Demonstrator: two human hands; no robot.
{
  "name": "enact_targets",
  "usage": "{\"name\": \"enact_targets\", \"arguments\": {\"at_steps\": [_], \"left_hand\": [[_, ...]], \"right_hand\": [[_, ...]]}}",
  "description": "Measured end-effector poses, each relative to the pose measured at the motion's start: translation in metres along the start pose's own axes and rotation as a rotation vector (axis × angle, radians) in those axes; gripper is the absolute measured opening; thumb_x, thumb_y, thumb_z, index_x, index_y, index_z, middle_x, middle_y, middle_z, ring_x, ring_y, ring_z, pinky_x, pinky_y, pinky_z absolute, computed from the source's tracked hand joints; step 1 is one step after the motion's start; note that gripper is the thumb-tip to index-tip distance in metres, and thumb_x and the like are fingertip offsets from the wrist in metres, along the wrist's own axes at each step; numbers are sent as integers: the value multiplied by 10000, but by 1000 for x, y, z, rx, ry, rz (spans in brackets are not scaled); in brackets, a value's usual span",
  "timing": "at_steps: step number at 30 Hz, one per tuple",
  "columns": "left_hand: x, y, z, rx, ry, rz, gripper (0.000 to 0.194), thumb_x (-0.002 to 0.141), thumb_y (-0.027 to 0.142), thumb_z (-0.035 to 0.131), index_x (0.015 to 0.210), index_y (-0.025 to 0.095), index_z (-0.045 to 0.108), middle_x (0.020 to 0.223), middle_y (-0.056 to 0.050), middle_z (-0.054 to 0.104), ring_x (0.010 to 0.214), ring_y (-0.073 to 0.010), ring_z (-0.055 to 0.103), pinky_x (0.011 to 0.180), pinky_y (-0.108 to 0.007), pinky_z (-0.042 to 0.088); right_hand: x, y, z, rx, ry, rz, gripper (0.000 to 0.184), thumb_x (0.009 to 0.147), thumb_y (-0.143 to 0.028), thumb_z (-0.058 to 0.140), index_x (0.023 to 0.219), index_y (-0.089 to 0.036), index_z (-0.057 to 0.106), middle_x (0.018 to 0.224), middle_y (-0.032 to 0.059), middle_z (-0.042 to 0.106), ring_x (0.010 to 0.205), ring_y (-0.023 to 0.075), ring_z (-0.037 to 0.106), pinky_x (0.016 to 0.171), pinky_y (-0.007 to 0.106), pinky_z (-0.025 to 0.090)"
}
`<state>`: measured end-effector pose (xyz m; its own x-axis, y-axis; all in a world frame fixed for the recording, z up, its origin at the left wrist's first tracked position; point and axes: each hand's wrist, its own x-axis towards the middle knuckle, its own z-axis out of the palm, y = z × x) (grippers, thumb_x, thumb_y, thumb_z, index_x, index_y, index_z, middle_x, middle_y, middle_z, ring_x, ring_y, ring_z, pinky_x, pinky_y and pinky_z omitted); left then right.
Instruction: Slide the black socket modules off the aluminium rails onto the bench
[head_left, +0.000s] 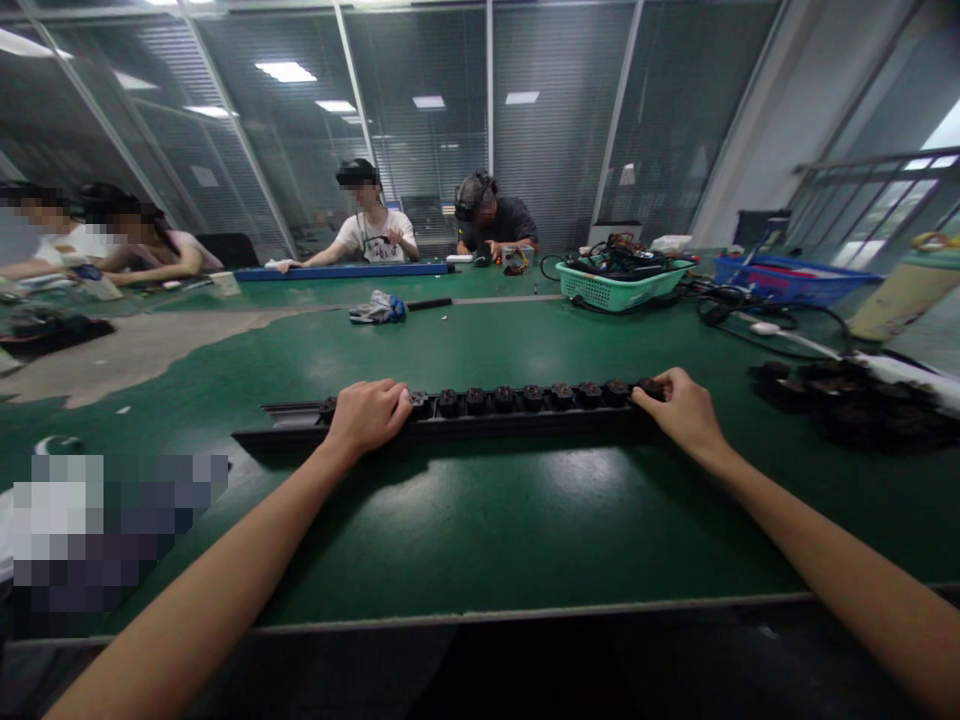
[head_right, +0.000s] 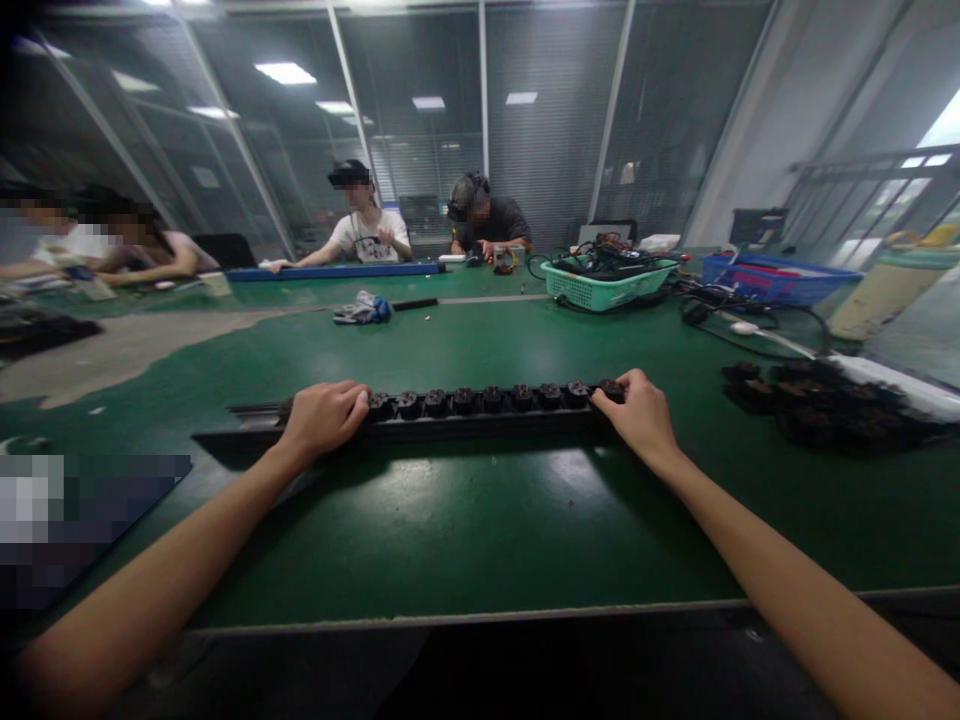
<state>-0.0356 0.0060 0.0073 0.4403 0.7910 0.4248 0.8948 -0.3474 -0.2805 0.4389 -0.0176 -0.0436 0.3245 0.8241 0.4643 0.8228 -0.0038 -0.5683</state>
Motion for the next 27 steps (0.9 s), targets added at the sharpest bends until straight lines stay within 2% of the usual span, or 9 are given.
{"name": "enact_targets", "arguments": {"at_steps": [8,27], "left_hand": [[1,-1,1,6,-9,4,515,1025,382,256,830,195,694,841,-92,710,709,-228,627,643,-346,362],[1,-2,1,23,-23,1,541,1035,384,239,845,190,706,866,-90,720,724,-228,633,630,-343,334]], "right_hand": [[7,12,-8,-9,0,38,321,723,-526,648,836,-244,544,830,101,680,753,260,623,706,390,486],[14,24,-11,-42,-19,61,330,709,-519,647,843,-247,518,831,103,666,780,273,631,728,382,472]]}}
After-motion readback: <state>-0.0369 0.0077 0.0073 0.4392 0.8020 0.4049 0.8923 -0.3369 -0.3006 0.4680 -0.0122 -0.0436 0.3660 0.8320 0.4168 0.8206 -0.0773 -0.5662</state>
